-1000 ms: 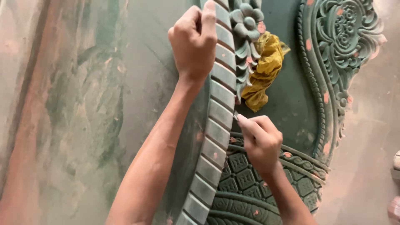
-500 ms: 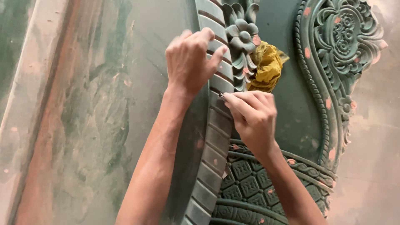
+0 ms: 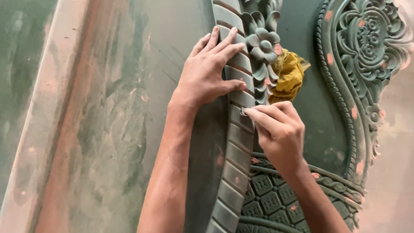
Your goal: The person sands the ornate carved edge of a green-painted wooden furniture piece using a sanding block and a small metal tool. They smooth the grooves and floral details along the curved border, then wipe the surface with a yellow cloth.
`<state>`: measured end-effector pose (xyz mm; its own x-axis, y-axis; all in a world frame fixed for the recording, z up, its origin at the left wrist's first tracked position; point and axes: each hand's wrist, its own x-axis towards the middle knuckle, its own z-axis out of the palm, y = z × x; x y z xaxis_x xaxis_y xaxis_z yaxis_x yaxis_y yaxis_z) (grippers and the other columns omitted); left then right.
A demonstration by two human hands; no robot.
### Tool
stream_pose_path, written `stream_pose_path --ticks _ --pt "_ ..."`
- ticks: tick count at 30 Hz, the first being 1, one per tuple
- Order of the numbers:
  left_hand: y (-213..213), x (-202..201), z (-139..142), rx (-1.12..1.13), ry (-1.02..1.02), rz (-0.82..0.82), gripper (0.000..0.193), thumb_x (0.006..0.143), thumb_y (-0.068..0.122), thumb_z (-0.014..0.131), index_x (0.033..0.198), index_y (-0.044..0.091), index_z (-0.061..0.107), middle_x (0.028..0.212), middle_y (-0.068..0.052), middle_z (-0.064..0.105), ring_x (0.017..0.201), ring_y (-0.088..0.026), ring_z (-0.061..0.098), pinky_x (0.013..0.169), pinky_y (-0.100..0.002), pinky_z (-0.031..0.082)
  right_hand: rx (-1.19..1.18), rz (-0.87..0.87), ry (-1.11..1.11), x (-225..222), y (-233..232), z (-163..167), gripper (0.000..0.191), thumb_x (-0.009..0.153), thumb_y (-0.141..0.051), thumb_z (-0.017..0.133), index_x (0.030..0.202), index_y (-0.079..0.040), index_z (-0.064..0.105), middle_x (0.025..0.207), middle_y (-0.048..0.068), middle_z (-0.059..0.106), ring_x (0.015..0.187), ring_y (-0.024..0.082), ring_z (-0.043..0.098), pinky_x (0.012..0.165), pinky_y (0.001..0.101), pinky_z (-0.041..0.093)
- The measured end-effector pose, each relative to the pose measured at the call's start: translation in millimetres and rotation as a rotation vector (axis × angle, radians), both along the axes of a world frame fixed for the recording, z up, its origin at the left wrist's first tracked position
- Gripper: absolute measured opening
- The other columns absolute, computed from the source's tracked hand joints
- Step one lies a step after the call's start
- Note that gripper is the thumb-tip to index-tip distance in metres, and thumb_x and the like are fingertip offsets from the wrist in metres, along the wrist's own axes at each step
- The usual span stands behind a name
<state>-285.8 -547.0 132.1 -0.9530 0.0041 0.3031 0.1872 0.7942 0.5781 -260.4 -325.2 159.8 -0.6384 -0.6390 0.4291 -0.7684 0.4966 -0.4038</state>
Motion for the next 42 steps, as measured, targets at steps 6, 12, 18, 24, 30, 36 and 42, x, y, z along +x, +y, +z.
stream_pose_path --ticks 6,12,18,24,30,36,42 --pt "1 0 -2 0.043 0.013 0.018 0.081 0.069 0.047 0.089 0.14 0.018 0.062 0.159 -0.007 0.044 0.15 -0.037 0.033 0.122 -0.044 0.029 -0.005 0.043 0.072 -1 -2 -4 0.034 0.078 0.006 0.075 0.109 -0.007 0.078 0.104 0.006 0.074 0.092 0.027 0.064 0.086 0.0392 0.054" --pt "4 -2 -4 0.103 0.07 0.075 0.049 0.091 0.038 0.076 0.133 0.015 0.068 0.155 -0.008 0.052 0.148 -0.037 0.04 0.121 -0.044 0.033 -0.068 0.007 0.024 -2 -15 5 0.032 0.081 0.007 0.075 0.11 -0.006 0.076 0.106 0.005 0.073 0.093 0.026 0.064 0.084 0.0376 0.055" --pt "6 -4 -6 0.224 0.097 0.134 0.026 0.104 0.03 0.06 0.121 0.016 0.074 0.147 -0.006 0.062 0.146 -0.035 0.046 0.119 -0.041 0.038 0.044 0.08 -0.003 -5 -16 16 0.04 0.074 0.009 0.071 0.111 -0.005 0.076 0.104 0.007 0.073 0.09 0.028 0.064 0.082 0.0388 0.055" --pt "8 -3 -6 0.223 0.068 0.174 0.033 0.106 0.033 0.053 0.121 0.014 0.075 0.14 -0.007 0.066 0.142 -0.035 0.049 0.116 -0.043 0.039 0.07 0.081 0.002 -8 -14 8 0.033 0.08 0.007 0.07 0.111 -0.005 0.075 0.109 0.006 0.073 0.094 0.029 0.064 0.084 0.0384 0.055" --pt "12 -8 -1 0.348 0.101 0.246 0.039 0.104 0.037 0.053 0.125 0.012 0.075 0.131 -0.012 0.071 0.137 -0.035 0.055 0.111 -0.042 0.045 0.243 0.06 -0.005 -11 -16 21 0.031 0.079 -0.001 0.072 0.109 -0.01 0.077 0.104 0.002 0.072 0.091 0.027 0.064 0.076 0.0387 0.054" --pt "13 -6 -1 0.335 0.146 0.289 0.039 0.102 0.037 0.057 0.122 0.01 0.076 0.128 -0.018 0.07 0.131 -0.037 0.06 0.107 -0.043 0.049 0.258 0.119 0.033 -12 -33 27 0.039 0.074 0.004 0.068 0.11 -0.008 0.077 0.107 0.002 0.073 0.093 0.028 0.065 0.08 0.039 0.055" --pt "10 -7 -6 0.395 0.144 0.255 0.037 0.105 0.035 0.055 0.121 0.01 0.076 0.126 -0.014 0.073 0.133 -0.036 0.06 0.107 -0.043 0.049 0.129 0.08 0.005 -6 -7 4 0.035 0.079 0.005 0.072 0.112 -0.006 0.077 0.107 0.006 0.073 0.09 0.028 0.065 0.08 0.0389 0.055"
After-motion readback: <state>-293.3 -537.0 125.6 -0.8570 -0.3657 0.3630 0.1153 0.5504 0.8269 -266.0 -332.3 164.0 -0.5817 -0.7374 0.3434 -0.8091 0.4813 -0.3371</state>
